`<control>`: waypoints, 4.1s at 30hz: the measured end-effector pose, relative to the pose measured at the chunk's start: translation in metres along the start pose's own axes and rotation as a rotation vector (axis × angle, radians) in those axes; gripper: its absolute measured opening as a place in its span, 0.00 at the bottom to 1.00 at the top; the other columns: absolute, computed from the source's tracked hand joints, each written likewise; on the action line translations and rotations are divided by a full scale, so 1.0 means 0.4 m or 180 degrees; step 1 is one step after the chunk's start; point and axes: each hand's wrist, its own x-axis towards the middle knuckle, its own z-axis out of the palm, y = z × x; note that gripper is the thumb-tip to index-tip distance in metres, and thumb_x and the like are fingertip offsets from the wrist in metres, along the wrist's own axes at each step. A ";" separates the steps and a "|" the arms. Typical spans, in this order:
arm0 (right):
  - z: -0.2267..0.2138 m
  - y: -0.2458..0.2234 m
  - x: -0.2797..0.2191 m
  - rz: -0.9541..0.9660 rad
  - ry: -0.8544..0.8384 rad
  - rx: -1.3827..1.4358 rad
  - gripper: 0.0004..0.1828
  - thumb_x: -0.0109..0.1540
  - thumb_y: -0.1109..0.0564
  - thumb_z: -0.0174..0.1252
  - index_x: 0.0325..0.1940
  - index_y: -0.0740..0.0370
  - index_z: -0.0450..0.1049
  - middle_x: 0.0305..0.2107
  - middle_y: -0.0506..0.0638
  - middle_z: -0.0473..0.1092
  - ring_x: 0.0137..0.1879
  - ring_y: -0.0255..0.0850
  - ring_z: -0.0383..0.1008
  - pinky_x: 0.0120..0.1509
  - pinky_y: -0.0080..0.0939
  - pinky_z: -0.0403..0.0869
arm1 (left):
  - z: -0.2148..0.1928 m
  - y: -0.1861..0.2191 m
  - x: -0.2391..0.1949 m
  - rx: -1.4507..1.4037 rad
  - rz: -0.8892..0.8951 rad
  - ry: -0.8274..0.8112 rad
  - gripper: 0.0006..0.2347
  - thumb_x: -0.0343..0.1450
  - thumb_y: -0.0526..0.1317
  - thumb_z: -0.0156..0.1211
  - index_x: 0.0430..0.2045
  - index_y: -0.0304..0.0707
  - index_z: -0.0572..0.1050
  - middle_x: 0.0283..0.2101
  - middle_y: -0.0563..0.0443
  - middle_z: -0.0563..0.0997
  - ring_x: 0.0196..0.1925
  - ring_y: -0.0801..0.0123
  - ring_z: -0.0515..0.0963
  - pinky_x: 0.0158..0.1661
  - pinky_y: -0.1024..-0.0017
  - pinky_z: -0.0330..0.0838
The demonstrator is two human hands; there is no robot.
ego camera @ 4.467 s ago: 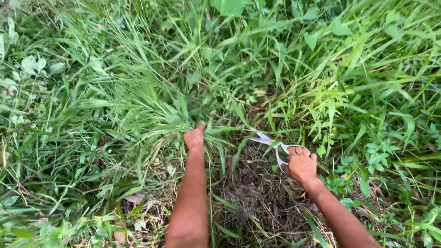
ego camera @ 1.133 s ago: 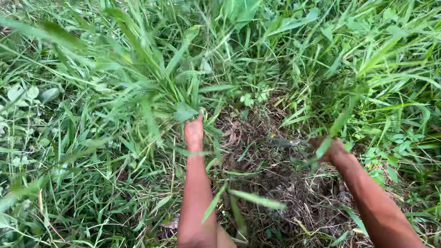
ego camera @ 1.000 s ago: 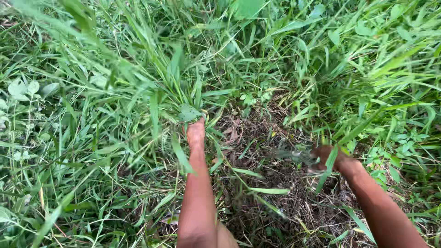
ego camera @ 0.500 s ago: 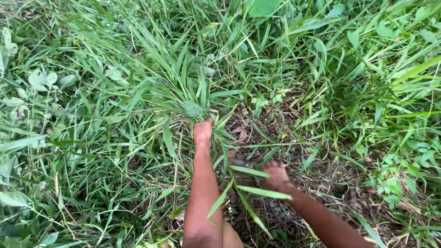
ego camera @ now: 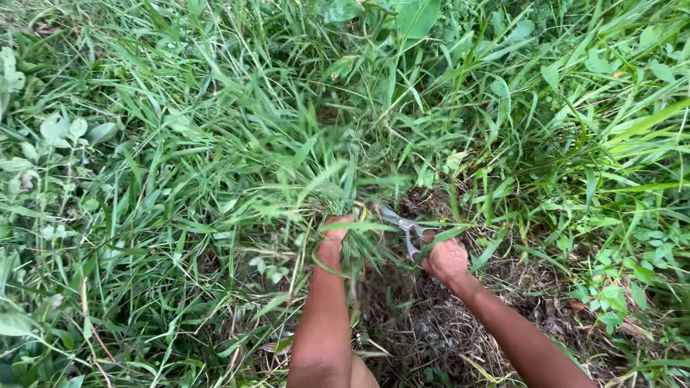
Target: The person cuts tall grass and weeds using shears, gathering the cut vegetation by hand and setting it aside.
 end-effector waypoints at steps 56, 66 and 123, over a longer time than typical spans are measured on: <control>-0.260 0.122 -0.028 0.0348 -0.0432 0.1148 0.26 0.60 0.44 0.56 0.63 0.47 0.69 0.54 0.53 0.68 0.57 0.42 0.68 0.56 0.48 0.70 | 0.064 0.353 -0.172 -0.2649 0.1168 -0.0031 0.21 0.62 0.30 0.59 0.53 0.32 0.74 0.45 0.48 0.80 0.44 0.66 0.78 0.47 0.65 0.73; -0.319 0.005 -0.143 0.0136 -0.1273 -0.0320 0.40 0.63 0.25 0.52 0.68 0.51 0.63 0.66 0.57 0.60 0.72 0.49 0.62 0.76 0.56 0.63 | 0.101 0.340 -0.159 -0.3474 0.0984 0.0352 0.15 0.63 0.30 0.60 0.44 0.35 0.77 0.43 0.51 0.81 0.42 0.65 0.79 0.45 0.65 0.73; 0.150 -0.045 0.269 -0.0358 0.0954 -0.0422 0.18 0.59 0.46 0.46 0.46 0.54 0.73 0.26 0.51 0.74 0.29 0.42 0.77 0.46 0.43 0.74 | -0.098 -0.171 -0.189 -0.1046 -0.1875 0.2524 0.17 0.71 0.51 0.60 0.40 0.36 0.81 0.46 0.39 0.82 0.48 0.53 0.79 0.46 0.57 0.73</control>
